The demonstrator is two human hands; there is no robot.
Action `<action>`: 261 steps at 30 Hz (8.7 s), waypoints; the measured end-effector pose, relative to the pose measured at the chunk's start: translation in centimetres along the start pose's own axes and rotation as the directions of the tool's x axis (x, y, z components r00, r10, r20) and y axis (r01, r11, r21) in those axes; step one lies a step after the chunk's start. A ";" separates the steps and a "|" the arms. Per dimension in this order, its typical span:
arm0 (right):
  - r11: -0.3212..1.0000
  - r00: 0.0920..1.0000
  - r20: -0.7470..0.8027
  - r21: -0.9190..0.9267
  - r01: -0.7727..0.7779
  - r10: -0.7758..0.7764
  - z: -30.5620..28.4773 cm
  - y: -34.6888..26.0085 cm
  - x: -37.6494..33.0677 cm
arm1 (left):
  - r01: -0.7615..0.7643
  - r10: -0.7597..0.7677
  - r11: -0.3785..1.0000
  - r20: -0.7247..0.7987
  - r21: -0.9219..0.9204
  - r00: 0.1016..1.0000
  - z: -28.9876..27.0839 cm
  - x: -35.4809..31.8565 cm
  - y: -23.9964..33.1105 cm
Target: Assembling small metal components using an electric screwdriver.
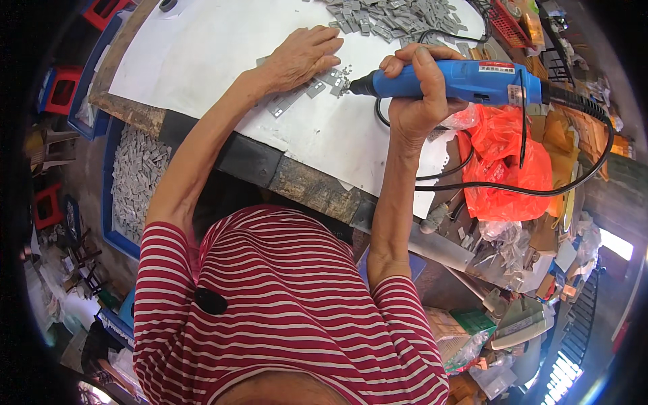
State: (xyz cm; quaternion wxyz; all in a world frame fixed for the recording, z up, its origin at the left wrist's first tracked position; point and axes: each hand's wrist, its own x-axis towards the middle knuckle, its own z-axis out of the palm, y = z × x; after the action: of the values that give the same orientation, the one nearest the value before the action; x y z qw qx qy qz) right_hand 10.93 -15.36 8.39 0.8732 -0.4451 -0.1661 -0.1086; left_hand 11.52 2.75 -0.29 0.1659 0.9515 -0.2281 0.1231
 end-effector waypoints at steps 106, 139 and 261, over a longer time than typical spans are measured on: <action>0.982 0.971 0.179 0.065 -0.175 0.161 3.4 1.1 -3.1 | 0.358 -0.457 0.888 -0.471 -0.289 0.754 -0.8 -9.7 8.5; 0.990 0.945 0.314 0.070 -0.119 0.092 3.8 1.2 -3.6 | 0.319 -0.444 0.893 -0.514 -0.316 0.734 -0.8 -10.0 8.3; 0.986 0.706 0.691 -0.145 -0.079 0.158 4.0 2.3 -4.7 | 0.314 -0.373 0.926 -0.377 -0.210 0.848 -0.5 -10.1 8.6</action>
State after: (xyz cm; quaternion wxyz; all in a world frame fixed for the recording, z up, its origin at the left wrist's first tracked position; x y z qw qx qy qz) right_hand 6.60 -10.62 7.06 0.7260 -0.5078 -0.4492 0.1158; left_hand -1.43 -0.32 -0.75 0.2961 0.9153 -0.0221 0.2721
